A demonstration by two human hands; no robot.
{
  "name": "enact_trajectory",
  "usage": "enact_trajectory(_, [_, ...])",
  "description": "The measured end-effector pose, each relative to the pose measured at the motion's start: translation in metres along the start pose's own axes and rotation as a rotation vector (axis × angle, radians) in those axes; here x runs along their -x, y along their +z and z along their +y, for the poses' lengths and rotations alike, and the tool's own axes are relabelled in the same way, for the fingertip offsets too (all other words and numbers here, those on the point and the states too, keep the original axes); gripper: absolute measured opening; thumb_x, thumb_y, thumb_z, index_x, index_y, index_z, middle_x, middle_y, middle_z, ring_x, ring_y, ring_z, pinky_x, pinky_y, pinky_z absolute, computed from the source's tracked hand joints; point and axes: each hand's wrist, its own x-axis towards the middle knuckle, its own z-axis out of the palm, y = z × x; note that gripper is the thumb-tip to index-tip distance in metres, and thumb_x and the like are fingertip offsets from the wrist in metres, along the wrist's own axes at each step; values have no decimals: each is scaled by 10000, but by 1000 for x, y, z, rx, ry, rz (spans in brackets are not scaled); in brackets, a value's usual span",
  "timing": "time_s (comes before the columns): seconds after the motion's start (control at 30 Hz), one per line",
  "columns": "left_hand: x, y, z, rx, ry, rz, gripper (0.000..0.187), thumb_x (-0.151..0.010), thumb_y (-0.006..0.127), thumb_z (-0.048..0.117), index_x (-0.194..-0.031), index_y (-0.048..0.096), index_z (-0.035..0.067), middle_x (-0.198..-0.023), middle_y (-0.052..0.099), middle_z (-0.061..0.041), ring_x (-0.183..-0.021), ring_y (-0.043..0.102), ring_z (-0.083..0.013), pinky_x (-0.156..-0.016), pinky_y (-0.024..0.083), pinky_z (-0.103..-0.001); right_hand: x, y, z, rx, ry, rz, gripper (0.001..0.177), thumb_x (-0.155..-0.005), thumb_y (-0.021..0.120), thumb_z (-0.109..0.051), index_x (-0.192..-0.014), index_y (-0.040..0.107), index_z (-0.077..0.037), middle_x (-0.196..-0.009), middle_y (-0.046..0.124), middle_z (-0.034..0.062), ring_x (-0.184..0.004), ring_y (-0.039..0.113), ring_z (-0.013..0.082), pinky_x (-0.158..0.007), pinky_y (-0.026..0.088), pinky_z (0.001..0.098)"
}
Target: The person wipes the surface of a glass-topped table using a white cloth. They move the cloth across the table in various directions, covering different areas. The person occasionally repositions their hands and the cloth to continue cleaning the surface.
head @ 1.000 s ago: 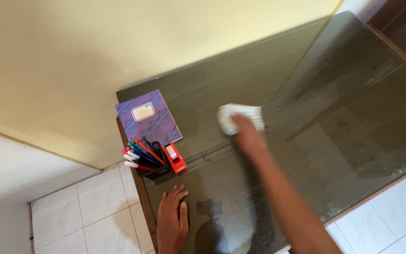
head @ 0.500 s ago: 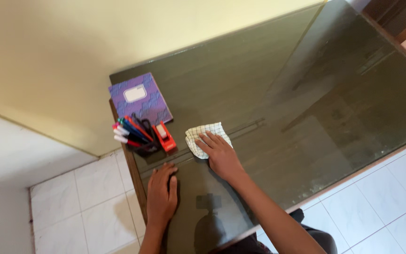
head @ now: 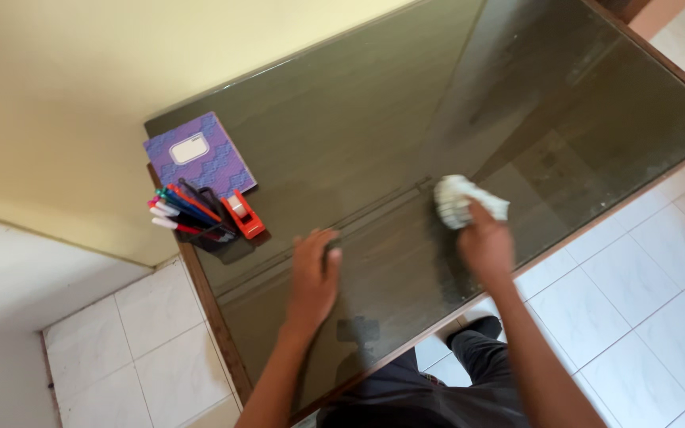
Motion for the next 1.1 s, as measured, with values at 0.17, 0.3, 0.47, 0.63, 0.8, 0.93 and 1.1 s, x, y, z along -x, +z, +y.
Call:
enact_trajectory(0.17, [-37,61,10,-71,211,49,283,-1098,498,116,-1365,562,48,-1372,616,-176,-1372,532,-375,-1250,316,-557,37,56,-39,-42,-941,187,604,-737,561,89,-1312,663,-62,-1397,636,170,-1357,546,351,-1139,428,439])
enact_trajectory(0.3, [-50,78,-7,-137,172,-47,277,-1066,495,112,-1323,583,58,-1356,631,-170,-1368,529,-386,-1231,307,-565,27,75,-17,9,-972,165,639,-707,559,103,-1299,689,-99,-1416,642,107,-1394,536,294,-1196,386,431])
enact_trajectory(0.47, [-44,80,-14,-197,87,-134,292,-1077,489,169,-1320,616,67,-1383,630,-153,-1387,515,-366,-1234,290,-538,-34,44,74,-34,-668,371,568,-770,530,124,-1268,708,-84,-1366,676,142,-1344,580,332,-1149,448,415])
enact_trajectory(0.63, [-38,85,-10,-315,155,-147,330,-1062,490,198,-1334,616,59,-1427,604,-161,-1394,494,-368,-1225,294,-526,-46,9,103,-26,-426,492,534,-834,550,101,-1333,679,-38,-1365,671,174,-1329,596,366,-1134,467,433])
enact_trajectory(0.8, [-38,85,-17,-338,167,-145,330,-1022,498,120,-1324,613,51,-1451,593,-157,-1407,493,-370,-1230,315,-526,17,67,19,-67,-710,242,685,-730,580,115,-1387,640,-66,-1481,571,166,-1410,496,330,-1165,402,408])
enact_trajectory(0.93, [-41,81,-19,-282,229,-115,407,-931,523,19,-1329,606,36,-1456,589,-159,-1409,491,-377,-1228,324,-540,46,91,-6,-27,-912,106,680,-737,599,107,-1379,642,-113,-1472,595,110,-1427,510,294,-1226,375,426])
enact_trajectory(1.1, [-41,79,-12,-317,218,-140,444,-899,526,-41,-1332,601,28,-1450,598,-157,-1399,499,-379,-1215,344,-542,-5,74,82,-127,-714,225,724,-703,557,156,-1382,628,-84,-1482,570,136,-1415,487,345,-1196,365,415])
